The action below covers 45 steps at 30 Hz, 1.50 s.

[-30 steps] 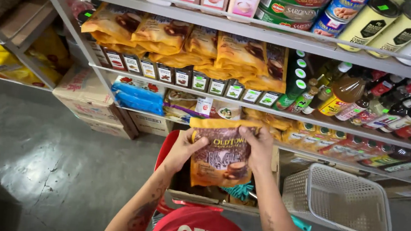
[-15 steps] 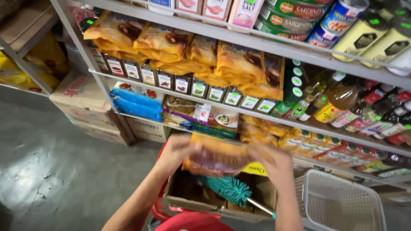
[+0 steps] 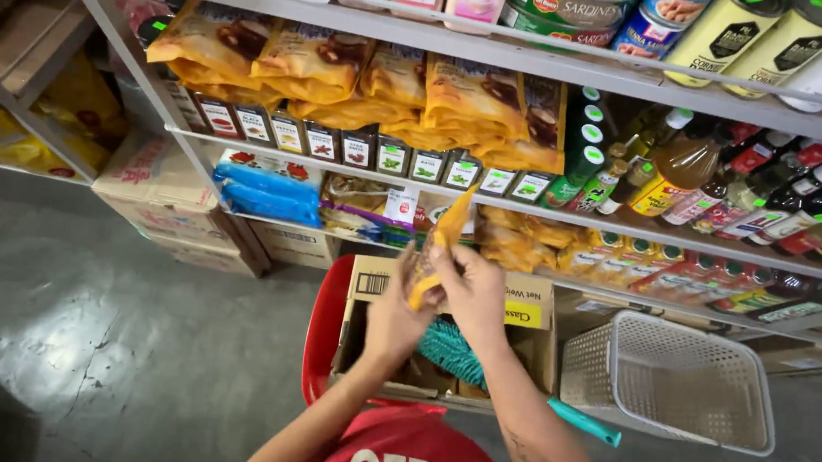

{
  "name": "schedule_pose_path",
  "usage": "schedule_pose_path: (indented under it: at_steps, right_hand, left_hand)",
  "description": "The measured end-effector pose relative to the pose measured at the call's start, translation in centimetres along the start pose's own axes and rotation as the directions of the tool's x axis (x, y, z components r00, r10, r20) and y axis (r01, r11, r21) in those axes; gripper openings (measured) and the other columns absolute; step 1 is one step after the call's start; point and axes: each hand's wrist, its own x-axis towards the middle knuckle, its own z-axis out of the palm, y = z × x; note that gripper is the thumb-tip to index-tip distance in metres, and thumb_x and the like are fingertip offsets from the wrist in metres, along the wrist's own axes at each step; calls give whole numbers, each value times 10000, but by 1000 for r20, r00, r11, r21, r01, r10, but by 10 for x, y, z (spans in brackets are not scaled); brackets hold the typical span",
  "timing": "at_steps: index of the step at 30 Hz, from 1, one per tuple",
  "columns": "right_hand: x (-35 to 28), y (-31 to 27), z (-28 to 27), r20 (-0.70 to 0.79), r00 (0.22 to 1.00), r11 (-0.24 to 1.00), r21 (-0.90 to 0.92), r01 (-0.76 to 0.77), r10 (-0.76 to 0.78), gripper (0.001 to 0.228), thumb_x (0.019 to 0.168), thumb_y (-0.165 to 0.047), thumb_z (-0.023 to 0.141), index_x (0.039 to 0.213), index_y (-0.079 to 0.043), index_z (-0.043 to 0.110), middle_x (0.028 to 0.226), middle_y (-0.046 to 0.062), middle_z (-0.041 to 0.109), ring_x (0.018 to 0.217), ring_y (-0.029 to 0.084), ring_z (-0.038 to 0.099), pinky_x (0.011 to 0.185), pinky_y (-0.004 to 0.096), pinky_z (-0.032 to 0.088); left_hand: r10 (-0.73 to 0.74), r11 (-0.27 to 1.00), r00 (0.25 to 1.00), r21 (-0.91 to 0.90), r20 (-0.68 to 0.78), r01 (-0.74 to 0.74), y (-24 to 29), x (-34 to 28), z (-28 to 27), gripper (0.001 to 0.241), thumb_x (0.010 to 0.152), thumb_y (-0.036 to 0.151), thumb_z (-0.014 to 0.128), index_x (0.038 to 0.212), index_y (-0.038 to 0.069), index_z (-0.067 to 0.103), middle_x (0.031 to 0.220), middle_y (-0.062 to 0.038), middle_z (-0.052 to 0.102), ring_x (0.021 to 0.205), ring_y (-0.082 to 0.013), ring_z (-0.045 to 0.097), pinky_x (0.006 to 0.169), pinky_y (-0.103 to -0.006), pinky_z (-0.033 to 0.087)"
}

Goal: Selecting various packaged food items from store shelves and placing them into a cardboard box.

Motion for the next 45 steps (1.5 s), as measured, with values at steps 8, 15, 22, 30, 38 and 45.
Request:
schedule_pose_path:
  at_steps: [8, 15, 22, 30, 38, 45]
  right_hand:
    - [3, 4, -43, 75, 942, 940, 127, 317, -328, 475, 929, -170, 718, 1364, -48, 569, 1279, 42, 681, 1078, 113, 675, 860, 266, 557]
    - [7, 61, -49, 259, 958, 946, 260, -194, 125, 444, 791, -83, 807, 1204, 35, 695, 1078, 102, 773, 908, 192, 736, 799, 344, 597]
    - [10, 104, -51, 132, 979, 919, 346, -192, 155, 359, 801, -75, 800, 1138, 25, 729, 1017, 93, 776, 863, 189, 729, 769, 342, 591]
    - [37, 347, -105, 289, 882, 825, -538, -171, 371, 610, 1063, -618, 547, 1144, -26, 669, 977, 188, 711, 928, 330, 700, 815, 439, 542]
    - [-4, 484, -95, 240, 892, 299, -946, 126, 382, 880, 785, -426, 723, 1562, -312, 326, 1270, 185, 679, 1104, 399, 688, 889, 537, 554]
    - [20, 346, -104, 312, 713, 494, -867, -56, 628, 613, 778, -389, 848, 1350, -289, 651, 1111, 121, 791, 1039, 290, 756, 968, 429, 569]
  left_hand:
    - [-377, 612, 899, -668, 223, 423, -18, 17, -44, 511, 859, 208, 771, 1323, 48, 632, 1138, -50, 742, 985, -227, 713, 716, -404, 591]
    - [-105, 722, 980, -665, 168, 192, -66, 28, -32, 689, 882, 213, 776, 1454, 17, 446, 1330, -132, 644, 1194, -226, 631, 1013, -388, 523]
    - [-75, 466, 913, -796, 401, 387, -82, 10, -24, 716, 930, 330, 726, 1512, 26, 439, 1399, -114, 636, 1253, -218, 639, 1030, -378, 526]
    - [-387, 400, 842, -755, 376, 520, -70, -16, -27, 491, 834, 76, 718, 1300, 53, 566, 1134, -92, 728, 978, -224, 737, 792, -404, 633]
    - [-398, 283, 836, -816, 378, 504, -107, -32, -32, 443, 889, 131, 694, 1297, -14, 602, 1151, -131, 738, 977, -257, 742, 821, -412, 626]
    - [-491, 199, 828, -890, 271, 410, -113, -28, -51, 453, 870, 202, 671, 1289, 48, 598, 1117, -117, 735, 934, -278, 744, 786, -450, 634]
